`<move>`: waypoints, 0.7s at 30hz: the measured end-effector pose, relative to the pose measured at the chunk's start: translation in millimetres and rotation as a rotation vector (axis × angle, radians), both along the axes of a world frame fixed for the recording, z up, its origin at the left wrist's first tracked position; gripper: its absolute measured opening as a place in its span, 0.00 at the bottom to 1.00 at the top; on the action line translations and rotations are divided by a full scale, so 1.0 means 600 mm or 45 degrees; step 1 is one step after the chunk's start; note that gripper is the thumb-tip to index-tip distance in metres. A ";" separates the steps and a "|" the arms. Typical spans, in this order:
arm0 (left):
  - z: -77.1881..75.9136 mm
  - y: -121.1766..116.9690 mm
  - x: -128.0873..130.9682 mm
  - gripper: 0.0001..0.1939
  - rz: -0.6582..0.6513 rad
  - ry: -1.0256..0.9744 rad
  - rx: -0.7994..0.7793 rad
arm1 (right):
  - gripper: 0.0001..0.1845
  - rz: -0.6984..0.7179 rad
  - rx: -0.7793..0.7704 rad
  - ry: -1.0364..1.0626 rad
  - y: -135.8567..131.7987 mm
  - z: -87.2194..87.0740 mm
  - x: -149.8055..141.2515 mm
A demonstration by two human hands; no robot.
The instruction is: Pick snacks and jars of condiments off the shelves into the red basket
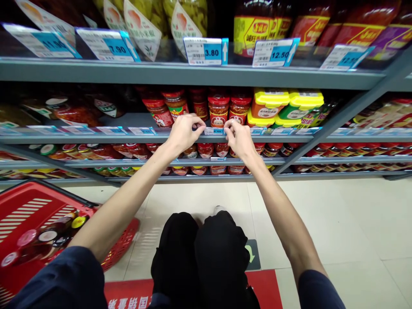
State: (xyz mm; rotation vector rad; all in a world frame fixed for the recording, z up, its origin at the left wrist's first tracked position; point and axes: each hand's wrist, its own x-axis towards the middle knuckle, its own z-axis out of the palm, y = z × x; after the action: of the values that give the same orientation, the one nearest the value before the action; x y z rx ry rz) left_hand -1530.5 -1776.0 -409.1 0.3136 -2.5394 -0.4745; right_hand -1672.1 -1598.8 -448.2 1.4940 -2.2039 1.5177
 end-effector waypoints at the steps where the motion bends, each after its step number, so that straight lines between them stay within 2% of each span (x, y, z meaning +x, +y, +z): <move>1: 0.002 0.000 0.000 0.09 -0.008 -0.010 0.005 | 0.09 0.005 0.000 -0.020 0.001 0.000 0.000; 9: 0.015 0.001 0.005 0.10 -0.004 -0.065 -0.043 | 0.11 0.016 -0.002 -0.082 0.002 0.006 0.004; 16: 0.027 0.013 0.005 0.09 0.079 -0.110 -0.105 | 0.12 -0.017 0.046 0.009 0.000 0.008 -0.003; 21: 0.026 0.007 0.004 0.07 0.032 -0.090 0.042 | 0.10 -0.007 0.053 0.005 -0.002 0.007 -0.003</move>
State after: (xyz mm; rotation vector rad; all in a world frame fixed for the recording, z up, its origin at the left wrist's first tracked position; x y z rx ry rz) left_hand -1527.8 -1771.7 -393.3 0.3803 -2.5947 -0.5045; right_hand -1674.1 -1599.9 -443.9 1.4996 -2.2490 1.4757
